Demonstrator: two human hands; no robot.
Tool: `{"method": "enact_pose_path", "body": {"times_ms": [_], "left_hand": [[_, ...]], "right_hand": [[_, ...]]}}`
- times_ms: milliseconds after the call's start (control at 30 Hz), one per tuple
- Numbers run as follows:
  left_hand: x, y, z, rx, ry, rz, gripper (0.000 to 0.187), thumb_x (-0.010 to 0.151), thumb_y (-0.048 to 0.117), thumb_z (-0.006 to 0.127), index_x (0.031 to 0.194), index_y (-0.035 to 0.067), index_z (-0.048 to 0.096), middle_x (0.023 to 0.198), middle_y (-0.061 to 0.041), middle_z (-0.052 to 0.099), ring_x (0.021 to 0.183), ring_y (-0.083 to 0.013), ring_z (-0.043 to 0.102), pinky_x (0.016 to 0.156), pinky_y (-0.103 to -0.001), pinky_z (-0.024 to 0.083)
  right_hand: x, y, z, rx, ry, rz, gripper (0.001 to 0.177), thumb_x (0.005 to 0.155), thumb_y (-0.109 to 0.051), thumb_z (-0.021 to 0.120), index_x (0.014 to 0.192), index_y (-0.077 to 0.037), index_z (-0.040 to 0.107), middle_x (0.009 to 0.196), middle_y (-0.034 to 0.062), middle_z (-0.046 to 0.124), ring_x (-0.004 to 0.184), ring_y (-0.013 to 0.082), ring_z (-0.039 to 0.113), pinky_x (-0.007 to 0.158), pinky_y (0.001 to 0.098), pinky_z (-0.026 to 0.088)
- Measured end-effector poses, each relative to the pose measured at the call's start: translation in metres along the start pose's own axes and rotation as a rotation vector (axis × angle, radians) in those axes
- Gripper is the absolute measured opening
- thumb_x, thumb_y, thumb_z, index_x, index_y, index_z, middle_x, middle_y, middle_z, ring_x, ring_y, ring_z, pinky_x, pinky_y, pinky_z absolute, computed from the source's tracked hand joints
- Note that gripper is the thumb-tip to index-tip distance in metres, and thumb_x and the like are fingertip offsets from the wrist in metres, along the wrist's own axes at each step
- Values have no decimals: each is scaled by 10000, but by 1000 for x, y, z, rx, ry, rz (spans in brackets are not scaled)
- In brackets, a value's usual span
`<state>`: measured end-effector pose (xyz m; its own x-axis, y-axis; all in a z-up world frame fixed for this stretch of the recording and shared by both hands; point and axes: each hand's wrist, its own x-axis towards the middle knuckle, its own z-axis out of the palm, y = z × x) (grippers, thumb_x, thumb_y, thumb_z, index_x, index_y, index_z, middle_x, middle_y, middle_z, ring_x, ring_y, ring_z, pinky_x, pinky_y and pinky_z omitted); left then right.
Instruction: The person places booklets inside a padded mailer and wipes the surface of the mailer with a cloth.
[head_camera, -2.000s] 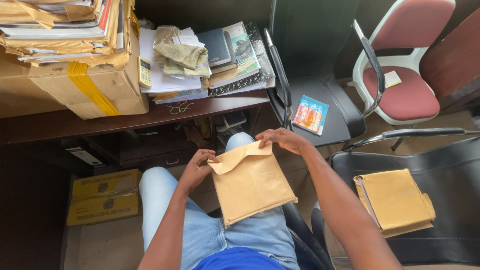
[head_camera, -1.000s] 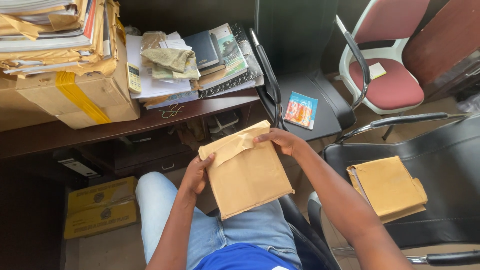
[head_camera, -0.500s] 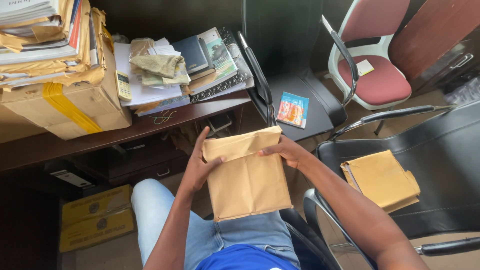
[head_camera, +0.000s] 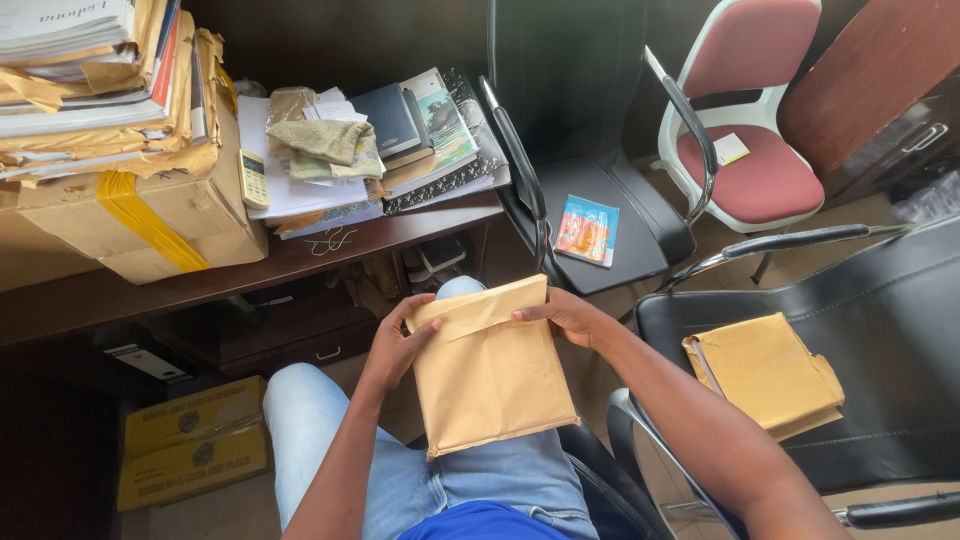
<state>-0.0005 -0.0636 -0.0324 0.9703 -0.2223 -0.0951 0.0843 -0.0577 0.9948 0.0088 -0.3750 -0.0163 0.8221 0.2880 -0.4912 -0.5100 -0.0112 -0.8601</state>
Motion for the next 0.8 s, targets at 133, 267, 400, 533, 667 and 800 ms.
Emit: {"method": "enact_pose_path", "body": {"times_ms": [133, 267, 400, 533, 667, 800], "left_hand": [[9, -29, -6, -76, -14, -38, 420, 901, 178, 751, 1307, 92, 686, 1163, -79, 730, 954, -138, 689, 834, -295, 579], [6, -33, -15, 20, -91, -70, 544, 851, 230, 788, 1365, 108, 656, 1232, -73, 715, 1055, -146, 664, 936, -309, 535], [4, -25, -23, 141, -195, 59, 848, 665, 192, 895, 1435, 142, 543, 1339, -47, 628, 1207, -145, 564, 1037, -333, 421], [12, -32, -22, 70, -124, -111, 761, 711, 224, 858, 1413, 184, 566, 1219, -46, 686, 1048, -167, 645, 934, -334, 524], [36, -67, -25, 23, -7, -2, 353, 942, 270, 711, 1251, 100, 731, 1034, -4, 719, 956, -96, 600, 868, -254, 485], [50, -76, -25, 21, 131, 45, 254, 1037, 250, 691, 1077, 14, 777, 829, -6, 648, 764, -85, 513, 693, -261, 445]], "right_hand": [[7, 7, -8, -12, 15, 52, 655, 736, -335, 865, 1299, -96, 631, 1195, 49, 731, 1100, 171, 698, 938, 358, 562], [17, 9, -22, -35, 10, 78, 649, 818, -411, 809, 1347, -93, 608, 1200, 45, 714, 1041, 163, 686, 885, 342, 547], [18, -12, -28, -77, 25, -5, 667, 837, -379, 784, 1398, -134, 517, 1180, 22, 696, 1032, 148, 663, 873, 352, 538], [23, -19, -29, -126, 9, -72, 662, 840, -347, 772, 1417, -151, 513, 1170, 0, 693, 1075, 102, 649, 909, 332, 535], [43, -14, -40, -146, -3, -120, 528, 884, -309, 773, 1331, -68, 629, 1103, 20, 705, 1026, 107, 648, 883, 308, 528], [60, -12, -46, -211, 4, -163, 440, 885, -287, 796, 1233, -37, 692, 1032, 33, 732, 933, 122, 656, 817, 294, 515]]}}
